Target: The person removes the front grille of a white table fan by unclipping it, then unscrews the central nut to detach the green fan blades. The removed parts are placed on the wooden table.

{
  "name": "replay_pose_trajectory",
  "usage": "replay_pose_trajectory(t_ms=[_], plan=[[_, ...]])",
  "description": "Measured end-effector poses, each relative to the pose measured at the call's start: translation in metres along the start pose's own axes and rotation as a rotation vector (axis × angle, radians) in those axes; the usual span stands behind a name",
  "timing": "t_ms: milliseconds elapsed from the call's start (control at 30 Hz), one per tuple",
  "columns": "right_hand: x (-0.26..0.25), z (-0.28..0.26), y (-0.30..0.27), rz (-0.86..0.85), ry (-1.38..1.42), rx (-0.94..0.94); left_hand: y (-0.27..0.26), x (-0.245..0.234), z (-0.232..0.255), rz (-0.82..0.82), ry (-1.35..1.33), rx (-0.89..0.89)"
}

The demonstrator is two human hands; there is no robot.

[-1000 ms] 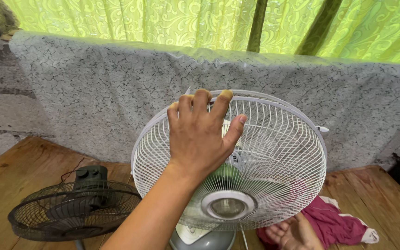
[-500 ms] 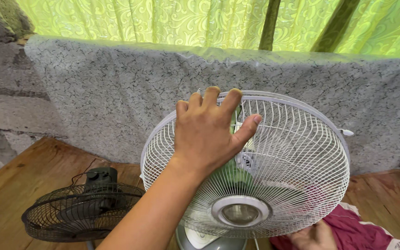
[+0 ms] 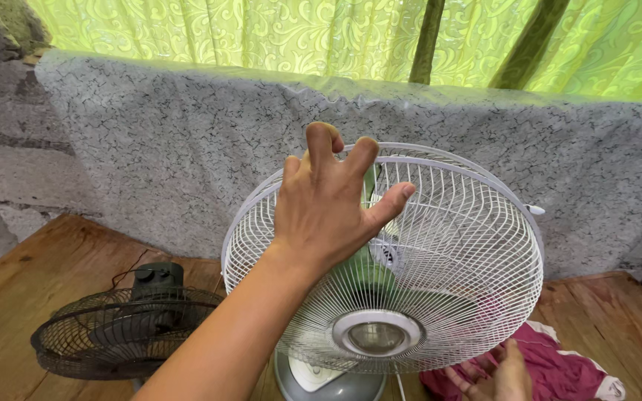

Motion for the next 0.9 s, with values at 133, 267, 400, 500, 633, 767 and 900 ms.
replay_pose_trajectory(t_ms=[133,267,400,500,633,767,900], plan=[[0.005,-0.005,-0.014,0.044,-0.037,0.003,0.007,-0.002,-0.002,-0.108,-0.06,-0.12],[0.001,-0.008,-0.008,-0.016,-0.004,0.039,0.011,-0.011,-0.003,-0.148,-0.078,-0.165],[-0.007,-0.022,0.0,-0.056,0.021,-0.036,0.02,-0.028,0.001,-0.01,-0.095,-0.115],[-0.006,-0.036,-0.009,-0.028,-0.011,0.033,0.031,-0.034,0.001,-0.063,-0.107,-0.139],[-0.008,-0.053,-0.036,0.004,-0.044,0.048,0.029,-0.047,0.002,-0.062,-0.139,-0.161],[-0.012,-0.07,-0.059,-0.007,-0.1,0.033,0.027,-0.055,0.002,-0.09,-0.189,-0.203],[-0.014,-0.085,-0.071,-0.049,-0.19,0.055,0.027,-0.058,-0.002,-0.138,-0.211,-0.31]])
Point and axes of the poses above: each hand's wrist, its own y-axis towards the middle knuckle, its own x-axis out of the palm, z = x × y, the point moved 6 cm from there along y, towards the middle knuckle
